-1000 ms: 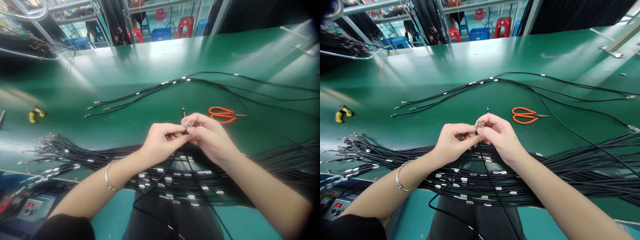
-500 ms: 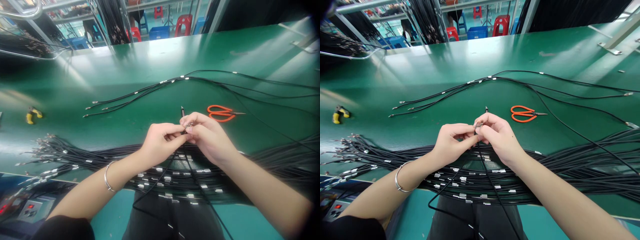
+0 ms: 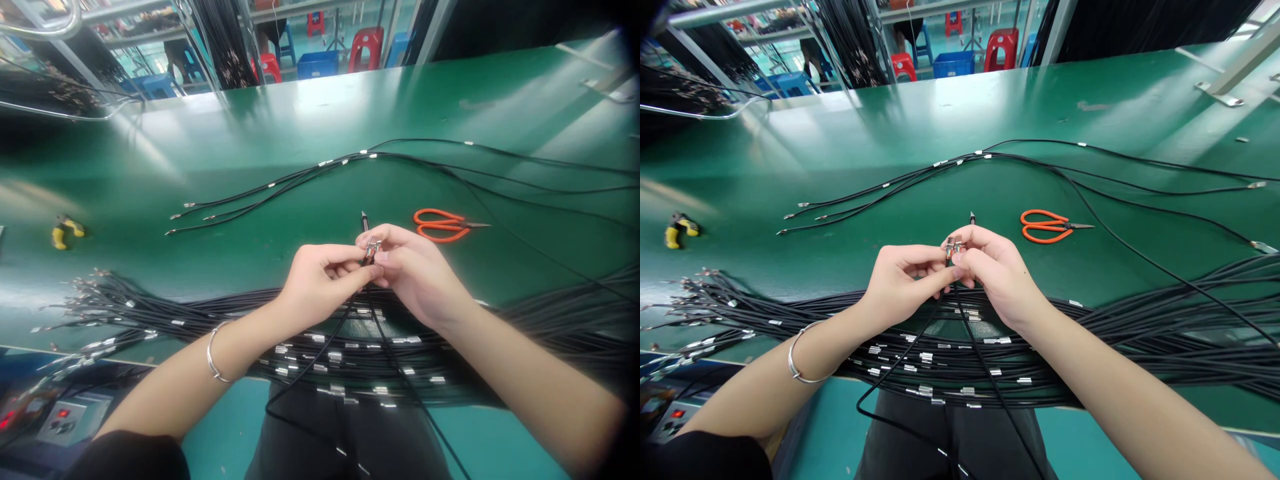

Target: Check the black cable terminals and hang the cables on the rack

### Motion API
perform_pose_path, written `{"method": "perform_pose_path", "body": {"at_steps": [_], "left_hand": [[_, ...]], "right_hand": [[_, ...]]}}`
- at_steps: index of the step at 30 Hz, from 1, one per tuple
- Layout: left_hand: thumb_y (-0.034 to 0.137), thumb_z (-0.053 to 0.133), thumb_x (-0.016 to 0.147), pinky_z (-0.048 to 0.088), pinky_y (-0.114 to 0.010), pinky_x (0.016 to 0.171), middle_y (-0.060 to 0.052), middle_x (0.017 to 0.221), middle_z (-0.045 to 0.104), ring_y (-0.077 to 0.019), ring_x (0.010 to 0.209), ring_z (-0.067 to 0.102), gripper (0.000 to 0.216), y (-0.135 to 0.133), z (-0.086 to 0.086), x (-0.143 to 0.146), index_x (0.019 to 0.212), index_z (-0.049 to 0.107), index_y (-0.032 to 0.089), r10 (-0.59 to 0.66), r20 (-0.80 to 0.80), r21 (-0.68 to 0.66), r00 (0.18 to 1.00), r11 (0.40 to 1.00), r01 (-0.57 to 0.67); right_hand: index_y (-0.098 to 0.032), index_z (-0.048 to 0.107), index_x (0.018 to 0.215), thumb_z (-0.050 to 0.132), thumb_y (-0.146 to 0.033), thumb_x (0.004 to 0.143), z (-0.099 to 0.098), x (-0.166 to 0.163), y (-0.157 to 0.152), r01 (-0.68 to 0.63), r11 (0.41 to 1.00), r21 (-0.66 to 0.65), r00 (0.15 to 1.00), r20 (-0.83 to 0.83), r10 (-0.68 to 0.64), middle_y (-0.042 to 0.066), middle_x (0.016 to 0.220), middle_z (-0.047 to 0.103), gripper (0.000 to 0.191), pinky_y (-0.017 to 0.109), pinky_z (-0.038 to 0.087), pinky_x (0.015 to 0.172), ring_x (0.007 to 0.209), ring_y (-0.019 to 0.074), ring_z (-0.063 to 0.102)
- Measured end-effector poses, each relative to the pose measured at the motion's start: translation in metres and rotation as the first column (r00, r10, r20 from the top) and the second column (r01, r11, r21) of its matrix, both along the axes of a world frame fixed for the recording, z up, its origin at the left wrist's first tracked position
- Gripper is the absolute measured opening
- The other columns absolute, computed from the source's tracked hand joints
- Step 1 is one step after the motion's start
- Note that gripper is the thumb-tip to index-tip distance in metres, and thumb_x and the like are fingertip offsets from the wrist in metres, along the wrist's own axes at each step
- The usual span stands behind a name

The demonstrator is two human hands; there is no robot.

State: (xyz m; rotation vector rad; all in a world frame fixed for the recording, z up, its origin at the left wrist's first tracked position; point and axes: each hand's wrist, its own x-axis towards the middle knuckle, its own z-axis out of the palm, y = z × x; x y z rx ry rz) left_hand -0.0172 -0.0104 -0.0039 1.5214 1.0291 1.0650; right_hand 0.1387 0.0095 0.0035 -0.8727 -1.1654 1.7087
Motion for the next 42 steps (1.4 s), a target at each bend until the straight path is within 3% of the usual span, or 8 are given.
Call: {"method": "perform_pose_path", "body": {"at_steps": [5,9,18,23,28,42], "left_hand": [[0.035,0.075,0.078,0.042,-0.018,0.045,-0.002,0.063,0.064,-0.009,0.051,0.054,0.022,-0.0001,-0.0005,0.0004,0.084,0.075,0.013,-0.008,0.009,-0.011,1.0,1.0,0.008],[0.033,0.077,0.076,0.042,-0.018,0.045,-0.001,0.058,0.062,-0.008,0.049,0.052,0.022,-0.0002,0.0032,0.0018,0.075,0.073,0.012,-0.01,0.028,-0.026,1.0,1.0,0.011],[0.032,0.081,0.072,0.047,-0.017,0.042,-0.003,0.059,0.064,-0.0082,0.046,0.055,0.024,0.0025,0.0079,0.0008,0.077,0.072,0.01,-0.046,0.199,-0.222,0.979,0.971,0.091],[0.028,0.083,0.069,0.047,-0.017,0.04,-0.002,0.058,0.062,-0.0084,0.046,0.054,0.023,0.0026,0.0078,0.0016,0.075,0.072,0.01,-0.052,0.249,-0.259,0.967,0.959,0.118],[0.027,0.085,0.065,0.047,-0.017,0.041,-0.002,0.059,0.061,-0.0096,0.047,0.056,0.027,0.0018,0.0065,0.0024,0.081,0.072,0.009,-0.016,0.231,-0.253,0.973,0.964,0.077],[0.027,0.079,0.073,0.044,-0.018,0.046,-0.002,0.062,0.061,-0.009,0.051,0.055,0.018,-0.0012,0.0005,0.0047,0.08,0.072,0.011,-0.033,0.124,-0.14,0.992,0.989,0.05]], "right_hand": [[-0.018,0.064,0.08,0.062,-0.017,0.077,-0.0018,0.0009,0.0001,-0.009,1.0,0.02,1.0,-0.001,0.009,0.0,0.077,0.055,0.004,0.019,0.035,0.048,0.06,0.0083,0.045],[-0.018,0.063,0.079,0.063,-0.017,0.078,-0.0014,0.0002,-0.0001,0.004,1.0,0.017,1.0,0.013,-0.004,0.0,0.078,0.056,0.002,0.019,0.035,0.048,0.059,0.0077,0.046],[-0.018,0.06,0.073,0.056,-0.025,0.087,-0.0013,0.0008,0.0007,0.011,1.0,-0.024,1.0,0.015,-0.01,0.0,0.066,0.055,0.016,0.022,0.036,0.047,0.052,0.0096,0.05],[-0.018,0.06,0.077,0.059,-0.022,0.084,-0.0022,0.0021,-0.0001,-0.006,1.0,0.0,0.999,0.038,0.006,0.0,0.066,0.056,0.008,0.023,0.038,0.048,0.053,0.0107,0.052],[-0.019,0.06,0.083,0.063,-0.021,0.082,-0.0044,0.0029,-0.0011,-0.037,0.998,0.041,0.999,0.033,0.036,-0.001,0.072,0.057,0.004,0.024,0.04,0.051,0.056,0.01,0.052],[-0.018,0.057,0.072,0.061,-0.013,0.076,-0.0032,-0.0005,0.0,0.028,0.999,0.023,0.999,0.029,-0.028,-0.002,0.078,0.057,0.008,0.019,0.036,0.048,0.054,0.0059,0.045]]}}
